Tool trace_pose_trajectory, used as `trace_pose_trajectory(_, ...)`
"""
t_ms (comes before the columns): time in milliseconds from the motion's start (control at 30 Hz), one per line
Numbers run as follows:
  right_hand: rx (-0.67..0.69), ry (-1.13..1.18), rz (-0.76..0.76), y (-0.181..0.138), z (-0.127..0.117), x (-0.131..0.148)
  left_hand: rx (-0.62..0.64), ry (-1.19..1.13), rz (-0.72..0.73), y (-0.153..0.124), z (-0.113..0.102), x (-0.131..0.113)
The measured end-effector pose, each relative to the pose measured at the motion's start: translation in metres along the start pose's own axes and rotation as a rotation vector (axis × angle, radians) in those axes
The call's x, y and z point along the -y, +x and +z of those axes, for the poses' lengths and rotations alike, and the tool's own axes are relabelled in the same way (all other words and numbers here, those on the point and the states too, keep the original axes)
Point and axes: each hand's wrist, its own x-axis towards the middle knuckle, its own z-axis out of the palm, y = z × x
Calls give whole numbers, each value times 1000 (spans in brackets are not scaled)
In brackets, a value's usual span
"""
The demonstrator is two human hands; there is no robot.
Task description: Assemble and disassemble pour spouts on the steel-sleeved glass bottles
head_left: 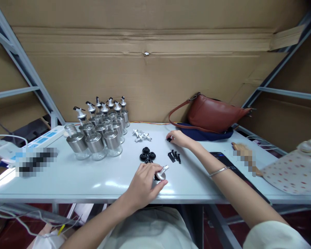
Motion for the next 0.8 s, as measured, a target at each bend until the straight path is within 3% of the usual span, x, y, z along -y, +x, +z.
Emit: trace_pose_trajectory(800, 92, 18, 44, -9, -13, 6, 27, 26, -8, 1, -1, -2)
